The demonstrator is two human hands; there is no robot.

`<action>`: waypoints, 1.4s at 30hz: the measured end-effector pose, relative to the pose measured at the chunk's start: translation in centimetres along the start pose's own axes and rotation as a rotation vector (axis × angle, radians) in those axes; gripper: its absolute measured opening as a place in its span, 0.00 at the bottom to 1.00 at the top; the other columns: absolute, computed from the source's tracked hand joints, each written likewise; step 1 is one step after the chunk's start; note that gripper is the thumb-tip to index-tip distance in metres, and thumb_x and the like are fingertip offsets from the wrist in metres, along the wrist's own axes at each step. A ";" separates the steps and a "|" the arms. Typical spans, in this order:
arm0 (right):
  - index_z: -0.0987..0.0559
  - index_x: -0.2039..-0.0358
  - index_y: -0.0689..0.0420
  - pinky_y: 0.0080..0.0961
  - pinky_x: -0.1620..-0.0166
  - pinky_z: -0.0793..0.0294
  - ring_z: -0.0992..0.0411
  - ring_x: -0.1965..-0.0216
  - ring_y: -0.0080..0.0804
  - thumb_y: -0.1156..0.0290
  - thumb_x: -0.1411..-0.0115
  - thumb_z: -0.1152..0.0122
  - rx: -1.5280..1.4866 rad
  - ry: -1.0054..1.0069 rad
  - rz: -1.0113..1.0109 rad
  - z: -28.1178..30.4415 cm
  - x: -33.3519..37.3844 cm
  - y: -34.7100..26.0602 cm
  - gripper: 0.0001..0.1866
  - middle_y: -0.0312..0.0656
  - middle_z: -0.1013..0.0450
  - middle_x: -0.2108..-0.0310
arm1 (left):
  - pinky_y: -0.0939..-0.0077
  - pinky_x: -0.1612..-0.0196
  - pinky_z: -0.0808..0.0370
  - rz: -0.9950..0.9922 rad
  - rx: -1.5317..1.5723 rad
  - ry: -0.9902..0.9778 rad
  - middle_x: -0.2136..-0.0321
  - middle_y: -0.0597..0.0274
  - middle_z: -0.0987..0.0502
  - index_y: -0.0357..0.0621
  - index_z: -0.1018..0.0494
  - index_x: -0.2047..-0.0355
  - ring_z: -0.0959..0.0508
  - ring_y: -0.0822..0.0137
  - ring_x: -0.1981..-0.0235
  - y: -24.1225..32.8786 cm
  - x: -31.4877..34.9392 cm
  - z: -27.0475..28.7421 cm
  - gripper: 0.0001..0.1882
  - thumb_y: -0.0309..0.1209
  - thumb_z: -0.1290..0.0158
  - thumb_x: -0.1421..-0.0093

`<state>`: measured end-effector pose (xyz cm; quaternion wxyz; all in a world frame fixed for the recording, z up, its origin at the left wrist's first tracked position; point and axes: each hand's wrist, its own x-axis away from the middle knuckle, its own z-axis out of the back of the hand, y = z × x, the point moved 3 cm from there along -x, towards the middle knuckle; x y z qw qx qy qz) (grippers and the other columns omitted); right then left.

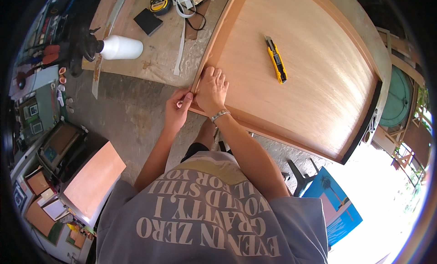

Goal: The person assembles a wooden frame around a large canvas by hand, using a utility knife to trim the edges. They repeatedly align the frame pieces, press them into place, and cut the excess material along the perimeter. Finally, they lift the canvas to reveal a textured painting on the front.

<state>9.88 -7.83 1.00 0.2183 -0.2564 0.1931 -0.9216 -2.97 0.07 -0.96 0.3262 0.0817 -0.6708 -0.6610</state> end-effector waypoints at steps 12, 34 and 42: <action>0.29 0.51 0.57 0.41 0.45 0.31 0.29 0.48 0.43 0.52 0.60 0.19 0.440 -0.143 0.356 4.4 2.3 9.0 0.41 0.44 0.30 0.53 | 0.73 0.63 0.24 -0.045 -0.201 0.154 0.61 0.58 0.22 0.38 0.20 0.53 0.22 0.68 0.65 1.5 0.6 -1.1 0.18 0.41 0.47 0.29; 0.31 0.50 0.57 0.48 0.42 0.36 0.36 0.44 0.52 0.49 0.59 0.19 0.232 -0.133 0.264 6.9 5.2 14.6 0.42 0.50 0.35 0.50 | 0.75 0.63 0.26 -0.053 -0.207 0.086 0.62 0.58 0.21 0.34 0.20 0.55 0.22 0.69 0.66 1.0 -0.2 0.0 0.18 0.39 0.42 0.32; 0.29 0.52 0.54 0.45 0.46 0.34 0.36 0.46 0.50 0.59 0.61 0.18 0.045 -0.029 0.136 2.0 2.6 6.7 0.38 0.49 0.38 0.50 | 0.80 0.68 0.31 0.047 -0.076 -0.016 0.67 0.66 0.26 0.33 0.20 0.59 0.28 0.76 0.70 1.4 -0.9 0.1 0.16 0.38 0.42 0.32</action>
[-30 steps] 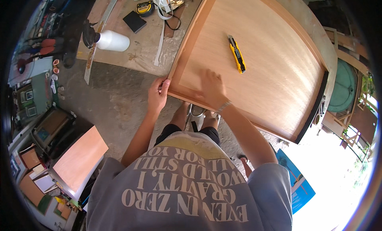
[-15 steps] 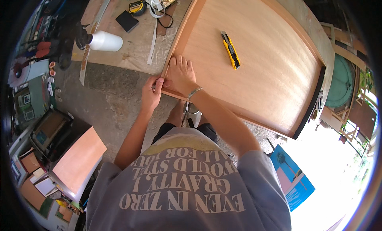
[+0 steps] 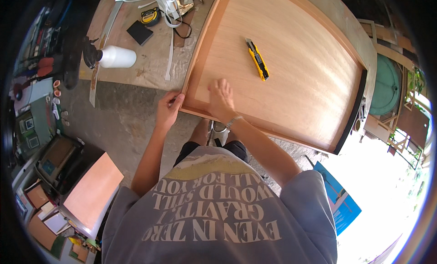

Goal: The person assembles a wooden frame around a large canvas by hand, using a utility knife to trim the edges. They repeatedly align the frame pieces, press them into place, and cut the excess material along the perimeter. Finally, they lift the canvas to reveal a textured painting on the front.

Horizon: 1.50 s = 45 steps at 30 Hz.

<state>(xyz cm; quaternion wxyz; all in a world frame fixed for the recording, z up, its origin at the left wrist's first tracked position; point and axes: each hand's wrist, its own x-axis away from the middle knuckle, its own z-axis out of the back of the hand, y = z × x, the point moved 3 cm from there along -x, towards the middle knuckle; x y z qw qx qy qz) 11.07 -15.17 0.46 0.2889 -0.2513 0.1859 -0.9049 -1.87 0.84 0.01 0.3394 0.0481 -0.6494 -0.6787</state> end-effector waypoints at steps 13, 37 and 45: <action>0.34 0.53 0.61 0.42 0.45 0.33 0.36 0.46 0.51 0.66 0.56 0.25 -0.026 -0.018 -0.063 -1.8 -3.2 -6.1 0.34 0.53 0.39 0.51 | 0.80 0.69 0.31 -0.052 -0.051 -0.006 0.68 0.66 0.24 0.32 0.20 0.61 0.27 0.76 0.71 -1.0 -0.1 0.1 0.15 0.36 0.42 0.32; 0.28 0.57 0.58 0.38 0.54 0.28 0.30 0.56 0.42 0.60 0.46 0.24 -0.097 0.491 -0.482 10.8 17.7 20.9 0.25 0.45 0.30 0.60 | 0.59 0.30 0.39 -0.797 -1.151 -0.511 0.27 0.59 0.45 0.62 0.39 0.31 0.46 0.54 0.27 9.2 -0.8 -4.4 0.46 0.43 0.32 0.49; 0.27 0.59 0.60 0.32 0.62 0.29 0.33 0.69 0.35 0.62 0.37 0.32 -0.151 0.725 -0.844 6.8 37.1 23.3 0.17 0.42 0.31 0.68 | 0.57 0.24 0.52 -1.110 -1.284 -1.125 0.23 0.63 0.61 0.72 0.57 0.24 0.57 0.56 0.23 6.1 -5.5 -14.6 0.60 0.58 0.35 0.53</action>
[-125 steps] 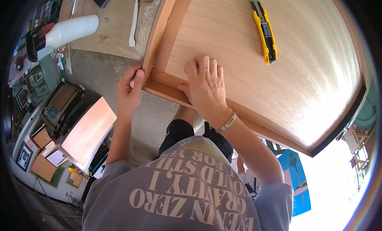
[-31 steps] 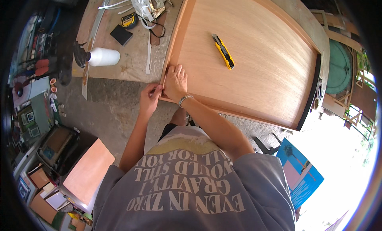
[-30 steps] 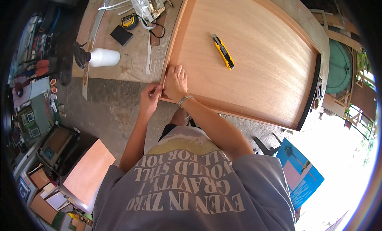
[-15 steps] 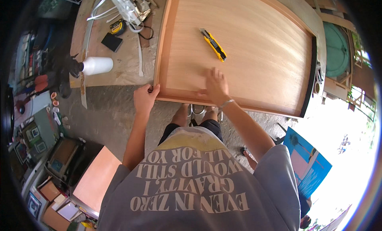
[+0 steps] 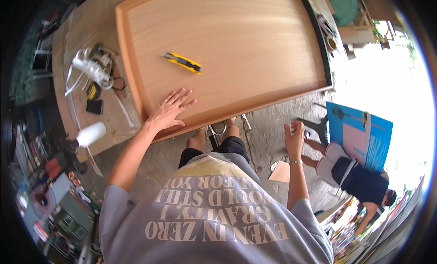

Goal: The person assembles a wooden frame around a large canvas by hand, using a utility knife to trim the edges. They repeatedly align the frame pieces, press them into place, and cut the excess material along the perimeter. Finally, they lift the canvas to reveal a textured painting on the front.

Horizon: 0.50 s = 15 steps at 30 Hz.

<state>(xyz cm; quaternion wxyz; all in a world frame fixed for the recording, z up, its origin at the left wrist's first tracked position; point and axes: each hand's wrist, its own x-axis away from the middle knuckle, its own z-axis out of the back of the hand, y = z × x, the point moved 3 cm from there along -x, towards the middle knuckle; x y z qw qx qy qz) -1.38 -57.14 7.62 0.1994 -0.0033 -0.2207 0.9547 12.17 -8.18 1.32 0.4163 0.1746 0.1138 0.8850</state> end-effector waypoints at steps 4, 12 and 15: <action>0.27 0.58 0.60 0.31 0.64 0.29 0.31 0.69 0.33 0.65 0.37 0.33 -0.044 0.052 -0.173 2.0 7.8 5.9 0.15 0.41 0.30 0.69 | 0.54 0.24 0.56 -0.068 0.021 0.113 0.23 0.63 0.64 0.72 0.60 0.24 0.61 0.55 0.23 3.0 -7.8 -1.1 0.62 0.58 0.34 0.52; 0.27 0.57 0.61 0.31 0.63 0.29 0.31 0.69 0.33 0.67 0.38 0.32 -0.144 -0.057 -0.430 -0.2 15.5 12.5 0.16 0.41 0.29 0.69 | 0.51 0.24 0.57 -0.105 0.016 0.091 0.23 0.61 0.67 0.69 0.64 0.24 0.64 0.54 0.23 10.2 -25.0 -0.1 0.68 0.61 0.33 0.56; 0.26 0.56 0.60 0.30 0.63 0.28 0.30 0.68 0.32 0.68 0.38 0.32 -0.185 -0.095 -0.444 -0.8 13.7 15.2 0.15 0.41 0.29 0.69 | 0.49 0.24 0.58 -0.096 -0.002 0.029 0.23 0.60 0.68 0.69 0.65 0.24 0.65 0.53 0.23 12.5 -29.5 0.3 0.67 0.61 0.33 0.55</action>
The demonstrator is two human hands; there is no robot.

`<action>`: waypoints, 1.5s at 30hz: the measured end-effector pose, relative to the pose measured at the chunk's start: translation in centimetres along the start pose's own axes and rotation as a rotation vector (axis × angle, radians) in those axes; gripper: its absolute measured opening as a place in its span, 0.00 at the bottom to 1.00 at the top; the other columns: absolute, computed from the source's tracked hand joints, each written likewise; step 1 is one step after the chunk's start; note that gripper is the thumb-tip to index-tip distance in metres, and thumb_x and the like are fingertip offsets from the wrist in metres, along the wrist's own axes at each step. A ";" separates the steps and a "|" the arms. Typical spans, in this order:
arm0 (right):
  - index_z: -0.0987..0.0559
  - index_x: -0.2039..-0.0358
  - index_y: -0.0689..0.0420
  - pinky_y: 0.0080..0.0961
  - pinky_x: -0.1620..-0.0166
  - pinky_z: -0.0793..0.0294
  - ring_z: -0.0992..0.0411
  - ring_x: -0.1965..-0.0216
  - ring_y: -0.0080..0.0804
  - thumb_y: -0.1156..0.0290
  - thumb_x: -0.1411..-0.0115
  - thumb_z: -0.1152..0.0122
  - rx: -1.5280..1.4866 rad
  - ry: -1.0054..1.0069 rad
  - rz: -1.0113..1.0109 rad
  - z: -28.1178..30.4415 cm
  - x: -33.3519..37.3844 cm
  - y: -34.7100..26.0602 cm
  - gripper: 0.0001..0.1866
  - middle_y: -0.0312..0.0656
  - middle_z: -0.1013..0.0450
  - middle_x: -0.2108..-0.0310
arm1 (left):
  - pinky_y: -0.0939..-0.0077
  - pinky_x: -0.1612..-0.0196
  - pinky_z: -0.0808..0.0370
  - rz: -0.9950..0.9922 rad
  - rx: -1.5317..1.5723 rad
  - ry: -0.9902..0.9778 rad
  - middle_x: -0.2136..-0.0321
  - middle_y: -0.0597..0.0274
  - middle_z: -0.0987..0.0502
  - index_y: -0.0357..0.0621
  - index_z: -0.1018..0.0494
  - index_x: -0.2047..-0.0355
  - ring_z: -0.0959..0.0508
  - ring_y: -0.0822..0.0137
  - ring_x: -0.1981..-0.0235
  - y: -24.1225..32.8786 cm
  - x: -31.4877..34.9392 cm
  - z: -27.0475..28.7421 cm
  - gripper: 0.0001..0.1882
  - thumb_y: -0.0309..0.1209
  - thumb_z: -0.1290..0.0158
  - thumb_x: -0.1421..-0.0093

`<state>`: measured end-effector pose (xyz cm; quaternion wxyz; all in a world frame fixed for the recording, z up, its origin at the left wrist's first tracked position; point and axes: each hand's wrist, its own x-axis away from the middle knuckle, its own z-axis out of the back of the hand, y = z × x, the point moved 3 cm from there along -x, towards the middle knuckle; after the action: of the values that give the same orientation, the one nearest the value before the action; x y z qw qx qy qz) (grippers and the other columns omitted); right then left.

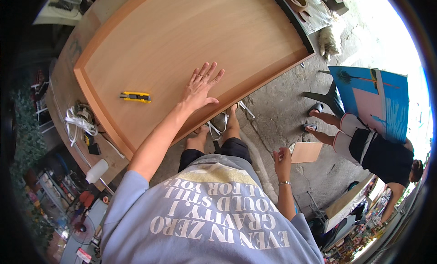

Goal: The person assembles a wooden frame around a large canvas by hand, using a utility knife to trim the edges. They repeatedly align the frame pieces, press them into place, and cut the excess material along the perimeter. Finally, they lift the canvas to reveal a textured painting on the front.

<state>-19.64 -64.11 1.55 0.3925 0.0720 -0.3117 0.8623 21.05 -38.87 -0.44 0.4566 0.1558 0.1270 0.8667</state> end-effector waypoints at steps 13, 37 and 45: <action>0.25 0.56 0.60 0.27 0.62 0.28 0.30 0.69 0.27 0.65 0.35 0.34 -0.247 0.062 -0.184 7.8 -13.7 4.3 0.14 0.39 0.27 0.69 | 0.46 0.25 0.60 0.094 0.118 0.139 0.24 0.43 0.68 0.41 0.74 0.26 0.65 0.46 0.23 11.1 -27.2 -0.9 0.81 0.61 0.28 0.62; 0.24 0.57 0.60 0.31 0.62 0.26 0.27 0.69 0.34 0.65 0.37 0.34 -0.400 0.225 -0.048 11.0 -20.9 2.9 0.14 0.45 0.25 0.67 | 0.50 0.24 0.64 0.170 -0.049 0.066 0.25 0.36 0.68 0.40 0.75 0.26 0.65 0.44 0.23 14.0 -26.5 2.2 0.84 0.54 0.23 0.66; 0.22 0.60 0.61 0.40 0.58 0.27 0.26 0.64 0.45 0.66 0.38 0.33 -0.208 0.500 0.342 15.9 -37.5 -7.0 0.13 0.48 0.26 0.68 | 0.54 0.24 0.60 0.501 -0.247 -0.204 0.24 0.41 0.66 0.40 0.70 0.25 0.63 0.49 0.23 4.7 0.9 3.0 0.80 0.60 0.28 0.63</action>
<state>9.02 -93.74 3.73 0.3116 -0.2363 -0.2996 0.8702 18.19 -40.49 4.15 0.2543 0.2117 -0.0685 0.9412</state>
